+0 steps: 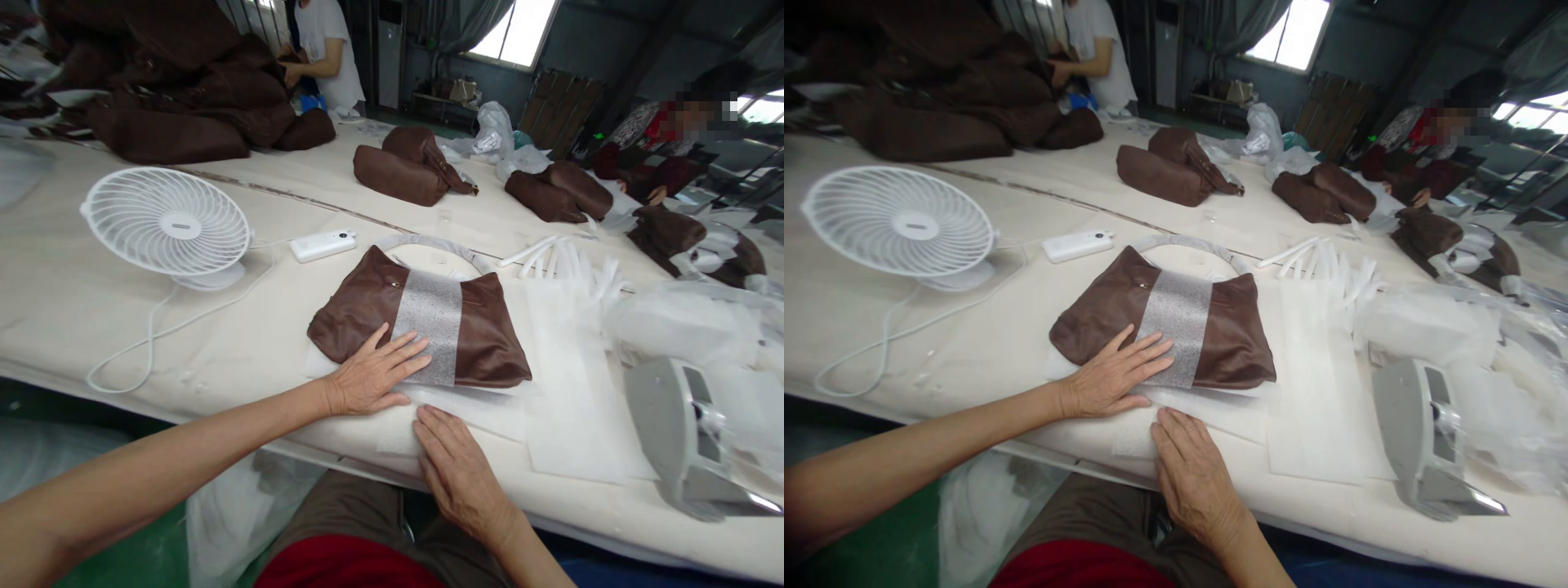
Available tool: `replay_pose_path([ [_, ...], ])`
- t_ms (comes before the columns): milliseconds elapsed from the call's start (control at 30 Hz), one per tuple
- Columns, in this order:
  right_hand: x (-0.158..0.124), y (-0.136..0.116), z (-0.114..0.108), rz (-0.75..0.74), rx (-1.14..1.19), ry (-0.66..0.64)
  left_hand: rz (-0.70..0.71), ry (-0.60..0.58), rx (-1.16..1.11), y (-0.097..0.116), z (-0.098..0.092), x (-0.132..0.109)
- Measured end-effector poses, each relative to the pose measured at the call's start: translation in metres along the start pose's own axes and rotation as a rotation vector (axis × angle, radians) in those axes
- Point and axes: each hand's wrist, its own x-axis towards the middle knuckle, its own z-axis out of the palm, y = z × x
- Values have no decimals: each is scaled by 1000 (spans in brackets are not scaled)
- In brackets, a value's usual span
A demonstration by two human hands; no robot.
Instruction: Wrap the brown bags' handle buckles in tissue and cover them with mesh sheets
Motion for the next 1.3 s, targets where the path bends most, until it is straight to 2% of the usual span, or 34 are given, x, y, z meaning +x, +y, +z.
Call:
replay_pose_path([
  [133, 9, 7, 9, 3, -47, 55, -8, -1, 3, 1, -1, 0],
  [300, 13, 8, 18, -92, -25, 181, -21, 2, 27, 2, -1, 2],
  [467, 6, -2, 20, -103, -25, 181, -35, -13, 54, 2, 2, 3],
  [600, 10, -9, 8, -131, -41, 139, -30, -22, 47, 1, 2, 2],
  [800, 42, -8, -27, -200, -108, 60, -12, -31, -27, 1, -4, -2],
  [933, 62, 3, -41, -102, -118, 65, 5, -61, -108, 0, -12, -3],
  [1033, 75, 15, -46, 39, -32, -12, 56, -155, -178, -3, -24, -3],
  [1133, 88, 25, -49, 115, 21, -73, 107, -234, -252, -7, -36, -4],
  [1233, 97, 31, -50, 131, 51, -69, 60, -203, -312, -9, -36, -4],
  [1300, 101, 32, -48, 153, 72, -56, -1, -121, -336, -10, -29, -4],
])
